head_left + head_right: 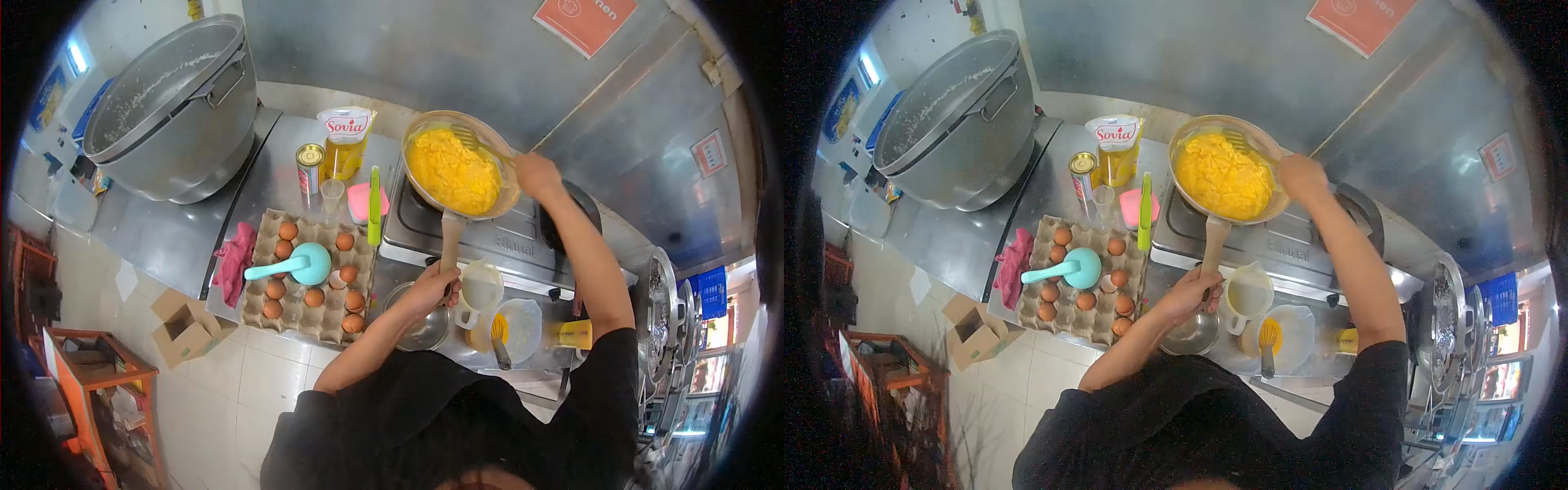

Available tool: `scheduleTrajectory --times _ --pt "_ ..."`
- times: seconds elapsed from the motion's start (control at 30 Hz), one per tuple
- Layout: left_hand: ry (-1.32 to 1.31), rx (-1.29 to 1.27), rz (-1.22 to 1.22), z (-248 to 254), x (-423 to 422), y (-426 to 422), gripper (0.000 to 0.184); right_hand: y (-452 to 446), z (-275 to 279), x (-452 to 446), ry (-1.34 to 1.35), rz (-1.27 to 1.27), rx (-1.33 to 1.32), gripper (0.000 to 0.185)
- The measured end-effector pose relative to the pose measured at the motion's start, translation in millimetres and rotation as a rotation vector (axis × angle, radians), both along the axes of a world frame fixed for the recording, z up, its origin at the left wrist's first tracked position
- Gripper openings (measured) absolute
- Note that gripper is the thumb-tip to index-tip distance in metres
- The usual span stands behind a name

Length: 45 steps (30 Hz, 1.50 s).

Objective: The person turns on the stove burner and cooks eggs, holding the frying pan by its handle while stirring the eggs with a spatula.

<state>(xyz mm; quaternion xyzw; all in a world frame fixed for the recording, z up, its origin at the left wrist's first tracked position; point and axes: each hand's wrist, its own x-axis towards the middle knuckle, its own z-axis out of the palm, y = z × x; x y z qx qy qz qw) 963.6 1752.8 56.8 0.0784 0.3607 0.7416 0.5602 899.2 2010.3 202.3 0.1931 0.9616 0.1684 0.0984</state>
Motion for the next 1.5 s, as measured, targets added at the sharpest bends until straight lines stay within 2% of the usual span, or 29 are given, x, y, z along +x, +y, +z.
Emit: scheduleTrajectory --times 0.1,0.17,0.3,0.37,0.5,0.6,0.63,0.77,0.83,0.9,1.03,1.13,1.23,1.27,1.3,1.4,1.5 --pt "0.003 0.012 0.000 -3.4 0.4 3.4 0.012 -37.9 -20.2 3.8 0.069 0.081 0.119 0.019" --pt "-0.001 0.021 0.004 -7.0 4.5 3.2 0.013 -66.4 -31.1 7.0 0.163 0.107 0.050 0.017" --pt "-0.020 0.011 0.015 -4.8 3.7 4.9 0.013 -94.5 -45.2 26.8 0.181 0.151 0.056 0.017" --pt "-0.031 0.016 0.015 -5.7 3.0 4.3 0.014 -105.5 -31.5 38.9 0.079 0.208 0.050 0.018" --pt "-0.078 0.038 0.027 -7.9 4.8 4.6 0.014 -77.0 23.2 56.8 0.041 0.090 0.035 0.020" --pt "-0.087 0.029 0.034 -8.6 4.2 4.7 0.014 -48.2 36.3 61.7 0.085 -0.028 0.016 0.022" --pt "-0.082 0.035 0.033 -9.6 4.5 5.4 0.014 -43.2 37.1 61.1 0.136 -0.096 0.023 0.023" --pt "-0.064 0.039 0.039 -8.8 5.6 5.3 0.014 -14.6 17.6 41.2 0.064 -0.244 0.012 0.026" --pt "-0.048 0.022 0.044 -7.3 5.4 4.0 0.013 19.7 -10.0 22.5 0.125 -0.236 -0.059 0.025" --pt "-0.015 0.025 0.032 -8.1 3.7 3.8 0.013 19.7 -15.4 15.1 0.181 -0.228 -0.136 0.025" --pt "0.027 0.032 -0.001 -14.7 3.0 6.5 0.012 -47.1 -1.6 -5.3 0.184 -0.109 -0.058 0.022" --pt "0.023 0.013 -0.002 -7.8 3.6 7.5 0.013 -78.3 -13.4 -16.4 0.133 0.078 0.027 0.019" --pt "0.022 0.015 0.009 -10.3 3.7 8.2 0.013 -124.5 -19.9 -7.2 0.117 0.092 0.008 0.018" --pt "0.018 0.014 0.009 -8.2 4.4 7.0 0.013 -133.8 -23.8 1.5 0.074 0.188 0.027 0.018" --pt "0.020 -0.004 0.017 -4.3 4.4 5.8 0.013 -139.9 -27.2 9.6 0.032 0.286 0.047 0.018" --pt "0.010 -0.003 0.027 -8.2 6.3 7.9 0.013 -136.6 -39.5 32.5 0.075 0.255 0.086 0.019" --pt "-0.019 0.026 0.032 -12.2 4.5 9.2 0.013 -113.2 -12.5 59.5 0.122 0.241 -0.008 0.020"
